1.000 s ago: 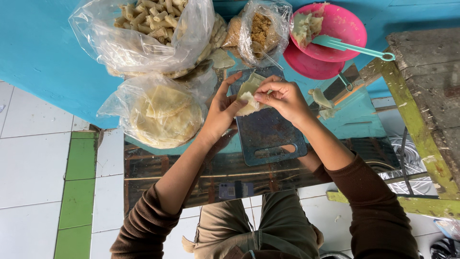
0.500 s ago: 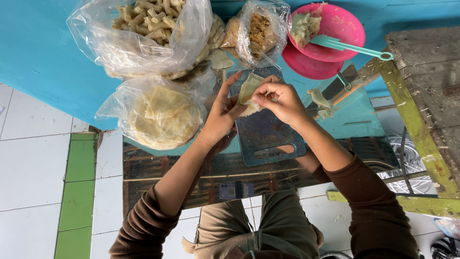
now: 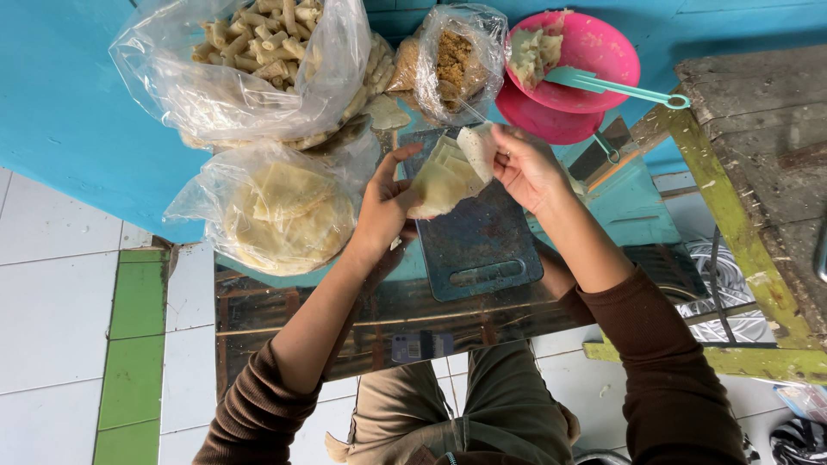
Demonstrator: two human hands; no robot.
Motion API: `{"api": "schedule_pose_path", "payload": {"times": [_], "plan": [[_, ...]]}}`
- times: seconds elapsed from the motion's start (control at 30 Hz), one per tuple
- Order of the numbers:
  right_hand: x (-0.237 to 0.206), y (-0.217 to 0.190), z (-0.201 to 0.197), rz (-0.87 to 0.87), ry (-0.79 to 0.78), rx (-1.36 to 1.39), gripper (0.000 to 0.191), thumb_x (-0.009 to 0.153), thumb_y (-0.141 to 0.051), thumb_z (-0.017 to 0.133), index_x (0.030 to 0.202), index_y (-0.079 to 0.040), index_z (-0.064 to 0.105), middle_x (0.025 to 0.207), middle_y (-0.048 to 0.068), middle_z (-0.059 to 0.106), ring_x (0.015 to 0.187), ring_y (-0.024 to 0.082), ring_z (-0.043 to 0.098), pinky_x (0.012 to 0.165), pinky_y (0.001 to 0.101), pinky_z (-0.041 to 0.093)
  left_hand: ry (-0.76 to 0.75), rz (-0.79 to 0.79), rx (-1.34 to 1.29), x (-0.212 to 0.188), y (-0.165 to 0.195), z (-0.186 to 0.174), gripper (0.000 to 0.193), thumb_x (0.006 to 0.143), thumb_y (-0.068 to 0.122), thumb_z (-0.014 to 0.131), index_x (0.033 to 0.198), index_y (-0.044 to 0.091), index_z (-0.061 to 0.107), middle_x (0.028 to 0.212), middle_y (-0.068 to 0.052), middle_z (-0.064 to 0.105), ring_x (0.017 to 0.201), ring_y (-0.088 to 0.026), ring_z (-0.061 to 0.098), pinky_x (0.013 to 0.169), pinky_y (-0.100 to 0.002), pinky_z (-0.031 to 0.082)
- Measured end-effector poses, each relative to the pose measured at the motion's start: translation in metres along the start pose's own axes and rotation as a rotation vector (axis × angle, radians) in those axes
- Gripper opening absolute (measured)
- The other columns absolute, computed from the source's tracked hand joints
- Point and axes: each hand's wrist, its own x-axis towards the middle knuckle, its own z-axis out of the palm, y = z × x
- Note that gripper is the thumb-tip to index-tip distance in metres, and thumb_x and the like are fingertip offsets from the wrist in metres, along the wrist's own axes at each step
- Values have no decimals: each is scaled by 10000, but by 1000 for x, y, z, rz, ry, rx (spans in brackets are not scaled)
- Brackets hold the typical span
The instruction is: The person sits at a small table and folds filled pastry wrappers. They take triangular dough wrappers from a stack, place a portion of filling from a plastic bag onto a wrapper, fold the wrapper over the filling into a triangular parcel, and set the folded parcels on the cutting board and table.
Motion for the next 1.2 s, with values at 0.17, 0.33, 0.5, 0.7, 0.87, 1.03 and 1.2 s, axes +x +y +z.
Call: {"api": "schedule_pose_path", "payload": {"times": [0.17, 0.33, 0.5, 0.7, 0.87, 1.03, 1.2], "plan": [[-14, 2, 18, -685, -15, -1090, 163, 1036, -65, 702, 1191, -17, 687, 1041, 97, 793, 909, 202, 745, 778, 343, 580, 260, -13, -146, 7, -6, -8, 537, 960, 9, 509, 1465, 175, 434, 1009, -111, 727, 691, -121, 690, 443, -260, 529], [-51, 4, 37, -760, -308, -1455, 223, 934, -19, 704, 1145, -62, 759, 1060, 157, 753, 911, 288, 757, 733, 365, 595, 281, 145, -374, 18, -14, -15, 521, 993, -47, 483, 1472, 139, 395, 1078, -173, 726, 759, -162, 727, 545, -294, 576], [-66, -4, 51, -739, -373, -1577, 211, 925, -27, 694, 1117, -68, 769, 1032, 154, 756, 938, 325, 742, 763, 384, 603, 300, 80, -282, 13, -15, -10, 540, 986, -34, 473, 1470, 195, 402, 1057, -126, 721, 704, -126, 675, 487, -265, 507], [-79, -11, 54, -706, -372, -1630, 207, 925, -42, 695, 1117, -60, 769, 1016, 173, 749, 924, 341, 735, 752, 395, 595, 282, 53, -228, 8, -10, -5, 523, 985, -19, 476, 1451, 201, 388, 1076, -81, 725, 697, -97, 657, 492, -238, 488], [-84, -17, 56, -653, -372, -1640, 213, 920, -41, 695, 1118, -64, 771, 1004, 181, 746, 925, 347, 731, 742, 404, 589, 273, 89, -218, 10, -9, -4, 564, 967, -47, 468, 1468, 195, 374, 1095, -97, 723, 702, -97, 643, 497, -237, 477], [-85, -20, 61, -529, -412, -1642, 278, 912, -87, 704, 1187, -64, 735, 995, 165, 752, 898, 331, 738, 707, 391, 581, 276, 78, -214, 8, -7, -2, 597, 967, -51, 462, 1485, 217, 334, 1117, -91, 721, 709, -90, 652, 506, -230, 496], [-81, -27, 63, -647, -350, -1463, 252, 1012, -90, 665, 1260, -47, 684, 1052, 121, 771, 907, 235, 763, 720, 335, 577, 215, 86, -234, 2, -5, -3, 639, 967, 63, 414, 1549, 282, 266, 1100, -123, 710, 728, -137, 686, 498, -246, 506]]}}
